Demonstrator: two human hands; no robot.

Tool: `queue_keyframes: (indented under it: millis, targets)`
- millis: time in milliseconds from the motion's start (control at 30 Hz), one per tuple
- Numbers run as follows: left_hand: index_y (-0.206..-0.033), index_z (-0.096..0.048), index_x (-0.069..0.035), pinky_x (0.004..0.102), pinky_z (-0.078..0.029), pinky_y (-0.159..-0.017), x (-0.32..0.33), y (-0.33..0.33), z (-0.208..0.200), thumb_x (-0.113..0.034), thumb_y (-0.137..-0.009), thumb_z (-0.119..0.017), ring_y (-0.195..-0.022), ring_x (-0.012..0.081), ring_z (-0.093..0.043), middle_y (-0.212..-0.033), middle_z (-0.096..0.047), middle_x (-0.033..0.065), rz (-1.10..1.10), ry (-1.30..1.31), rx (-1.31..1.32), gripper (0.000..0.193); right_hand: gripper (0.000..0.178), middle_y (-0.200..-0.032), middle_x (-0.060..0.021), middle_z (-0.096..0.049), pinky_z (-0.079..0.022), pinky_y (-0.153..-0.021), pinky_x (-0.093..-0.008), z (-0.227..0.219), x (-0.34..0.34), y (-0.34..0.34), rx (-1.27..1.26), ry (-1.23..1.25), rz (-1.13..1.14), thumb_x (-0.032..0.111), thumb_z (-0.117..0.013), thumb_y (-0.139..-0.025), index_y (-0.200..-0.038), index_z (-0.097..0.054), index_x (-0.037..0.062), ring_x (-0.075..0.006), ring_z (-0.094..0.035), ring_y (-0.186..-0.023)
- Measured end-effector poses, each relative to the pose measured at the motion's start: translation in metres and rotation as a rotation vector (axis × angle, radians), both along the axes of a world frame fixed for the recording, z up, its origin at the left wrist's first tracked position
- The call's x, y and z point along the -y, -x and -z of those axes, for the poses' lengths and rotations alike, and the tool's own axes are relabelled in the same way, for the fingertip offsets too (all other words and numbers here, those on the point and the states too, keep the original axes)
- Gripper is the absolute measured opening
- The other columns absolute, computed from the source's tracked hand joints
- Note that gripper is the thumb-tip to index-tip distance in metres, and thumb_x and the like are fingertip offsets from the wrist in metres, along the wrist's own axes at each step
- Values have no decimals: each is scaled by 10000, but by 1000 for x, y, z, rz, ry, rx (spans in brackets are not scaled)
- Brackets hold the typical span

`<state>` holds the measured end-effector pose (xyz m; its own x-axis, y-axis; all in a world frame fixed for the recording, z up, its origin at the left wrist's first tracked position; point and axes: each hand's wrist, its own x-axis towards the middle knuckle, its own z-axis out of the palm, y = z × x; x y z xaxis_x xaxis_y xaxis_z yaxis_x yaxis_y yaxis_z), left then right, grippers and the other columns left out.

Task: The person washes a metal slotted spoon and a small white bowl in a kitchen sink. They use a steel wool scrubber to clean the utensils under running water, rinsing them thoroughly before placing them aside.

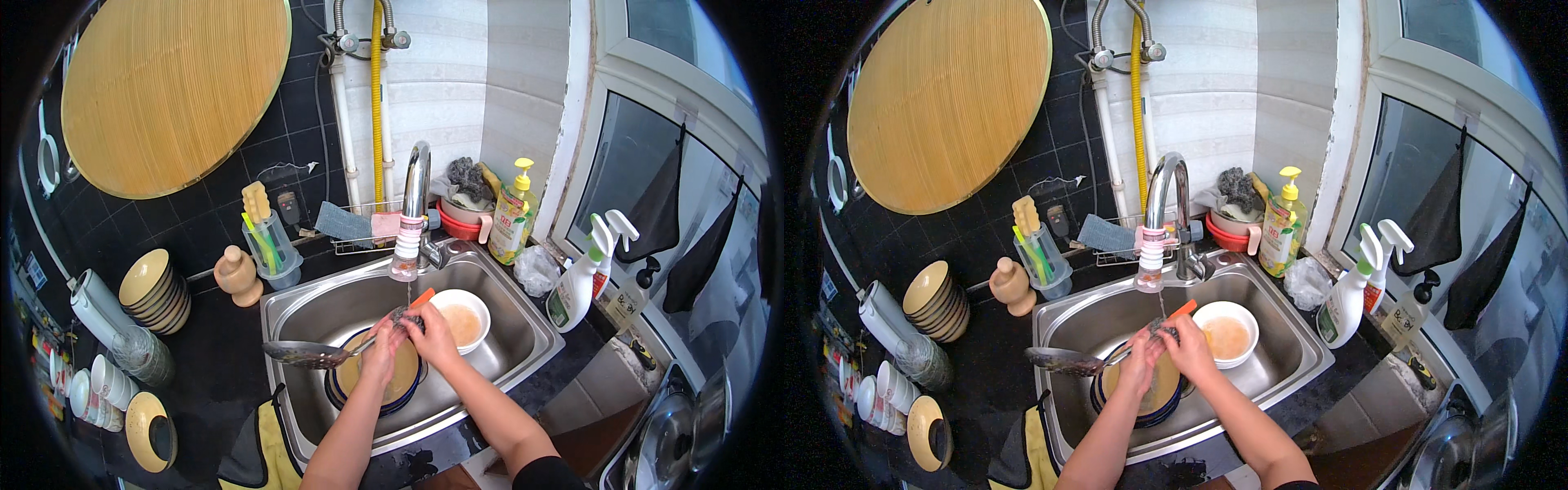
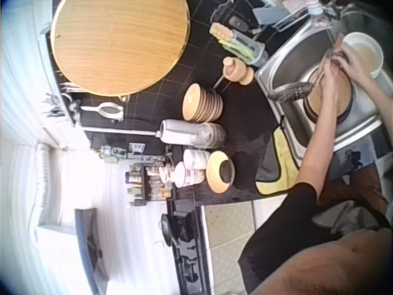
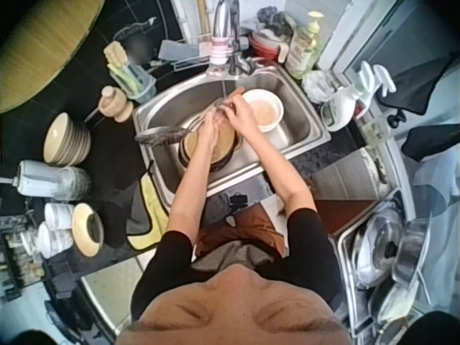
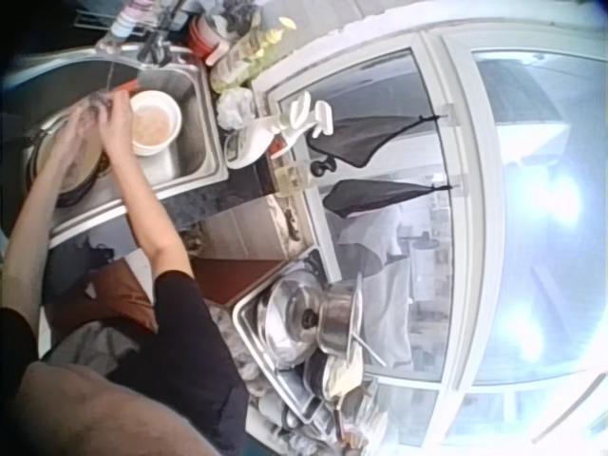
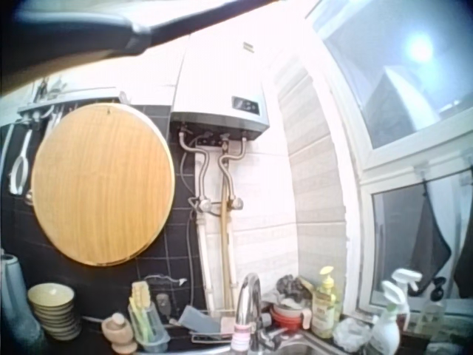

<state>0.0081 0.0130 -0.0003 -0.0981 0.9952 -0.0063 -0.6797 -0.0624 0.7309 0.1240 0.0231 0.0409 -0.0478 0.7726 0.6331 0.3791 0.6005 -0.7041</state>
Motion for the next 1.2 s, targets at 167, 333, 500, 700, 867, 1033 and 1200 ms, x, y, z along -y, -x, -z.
queue_keyframes:
  millis: [167,333,500,700,867,1033,1200]
  targets:
    - [-1244,-456,54,385,-447,-971,4,-1,-14,-188,-938,-484,-1084,266,-563,-1177,-552,170,44,-10,-74,391,125,-842,-171,-581,-469,-687,-382,-3,-7,-7,5,52,81,45,-641,-783,-871,-568,-6,-343,-584,-784]
    - [-1246,-466,41,376,-435,-979,2,0,-10,-234,-944,-475,-1094,263,-560,-1182,-550,176,64,-9,-133,409,121,-851,-179,-582,-476,-685,-391,-6,-9,-11,-21,141,71,41,-635,-786,-883,-573,1,-349,-587,-791]
    - [-1264,-436,64,367,-394,-1012,1,-4,-7,-301,-942,-473,-1129,266,-544,-1193,-545,205,47,33,-127,489,141,-856,-167,-581,-476,-705,-394,-4,-2,-9,38,-23,34,47,-638,-785,-906,-578,5,-337,-588,-802]
    - [-1311,-371,55,372,-332,-1053,-1,-4,-6,-453,-964,-313,-1137,307,-540,-1182,-551,261,185,160,-32,618,138,-858,-165,-571,-464,-702,-403,-7,-11,-11,7,-66,216,49,-643,-781,-879,-563,-5,-350,-571,-812]
    - [-1338,-368,-16,361,-369,-1020,7,-7,-23,-437,-983,-262,-1128,300,-549,-1192,-548,249,145,90,-73,560,147,-868,-167,-569,-462,-716,-390,1,-12,-18,40,-35,309,42,-634,-791,-912,-567,-8,-340,-574,-807]
    - [-1303,-415,5,371,-428,-969,4,-6,-22,-409,-979,-304,-1104,309,-560,-1183,-549,255,82,136,-61,537,143,-863,-166,-571,-468,-719,-412,5,-6,-15,77,-14,104,53,-609,-803,-936,-584,6,-354,-574,-828]
    - [-1286,-448,-12,346,-443,-949,3,-2,-14,-423,-982,-308,-1080,265,-565,-1191,-544,191,49,158,-142,530,101,-857,-164,-571,-478,-697,-419,-8,2,-8,194,-72,-12,45,-591,-803,-899,-604,16,-357,-577,-815]
